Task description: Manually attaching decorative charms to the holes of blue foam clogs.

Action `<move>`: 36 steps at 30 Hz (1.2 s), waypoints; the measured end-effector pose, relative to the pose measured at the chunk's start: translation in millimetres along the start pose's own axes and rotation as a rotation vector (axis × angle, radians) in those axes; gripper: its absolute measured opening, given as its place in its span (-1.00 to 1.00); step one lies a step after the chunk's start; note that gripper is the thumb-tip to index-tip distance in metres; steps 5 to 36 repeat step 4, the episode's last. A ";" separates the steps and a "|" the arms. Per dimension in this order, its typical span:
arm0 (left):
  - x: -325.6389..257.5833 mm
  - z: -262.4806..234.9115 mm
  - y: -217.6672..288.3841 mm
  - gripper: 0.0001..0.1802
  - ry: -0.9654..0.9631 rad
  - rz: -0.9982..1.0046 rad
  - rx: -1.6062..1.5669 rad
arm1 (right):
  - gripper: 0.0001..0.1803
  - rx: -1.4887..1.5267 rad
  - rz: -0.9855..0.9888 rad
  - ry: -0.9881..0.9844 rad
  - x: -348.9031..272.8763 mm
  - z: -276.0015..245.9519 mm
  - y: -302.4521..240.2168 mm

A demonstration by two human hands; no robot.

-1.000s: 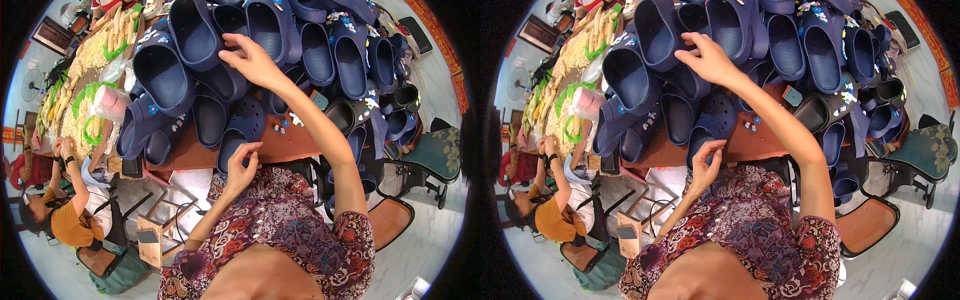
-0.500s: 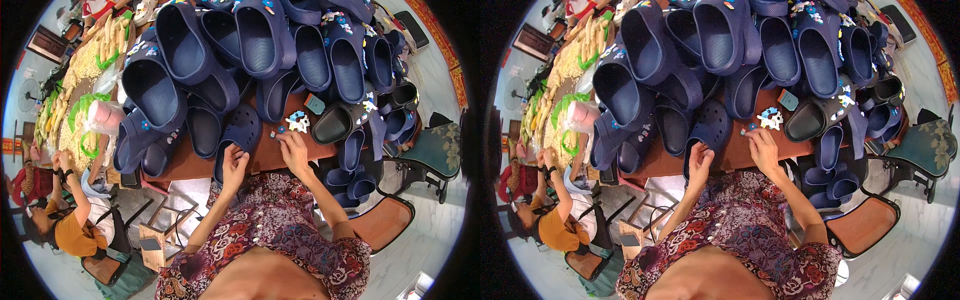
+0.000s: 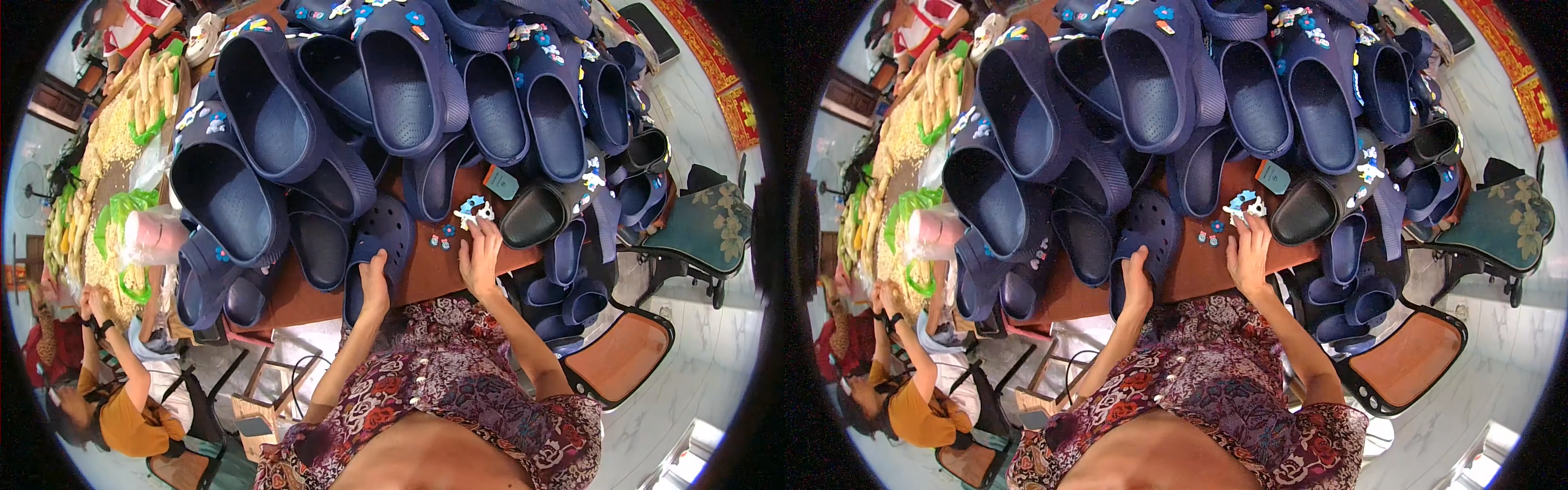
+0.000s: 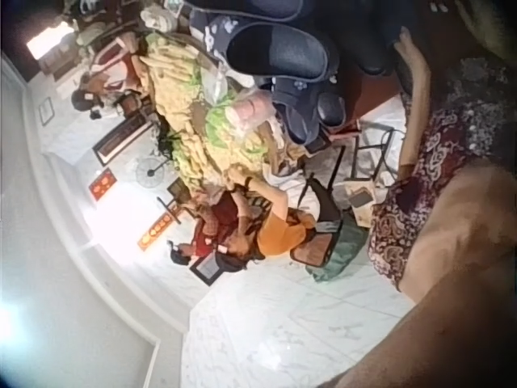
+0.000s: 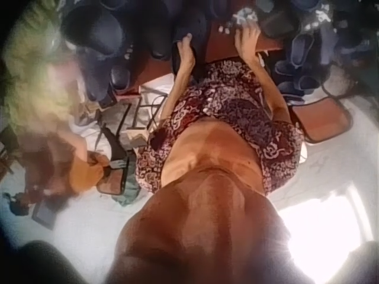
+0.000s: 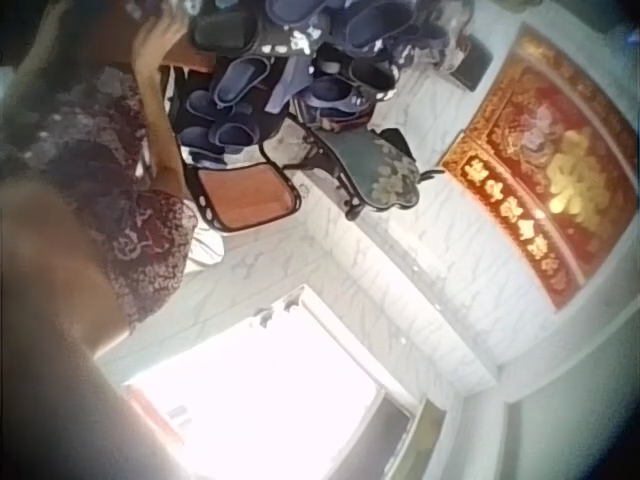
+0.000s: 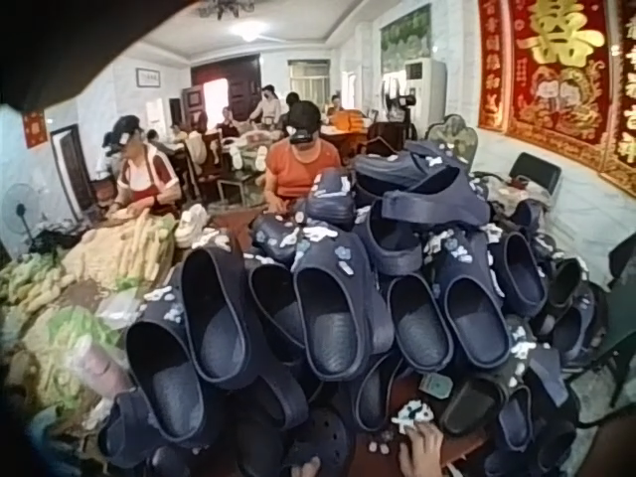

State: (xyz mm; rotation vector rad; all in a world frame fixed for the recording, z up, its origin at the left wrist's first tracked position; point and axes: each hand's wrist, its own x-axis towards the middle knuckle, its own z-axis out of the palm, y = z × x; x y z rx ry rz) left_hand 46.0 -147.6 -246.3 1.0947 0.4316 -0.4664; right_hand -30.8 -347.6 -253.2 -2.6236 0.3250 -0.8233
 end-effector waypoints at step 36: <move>-0.7 -0.8 0.4 -0.29 -0.036 0.046 0.292 | -0.33 -0.015 0.108 -0.118 26.8 0.6 6.3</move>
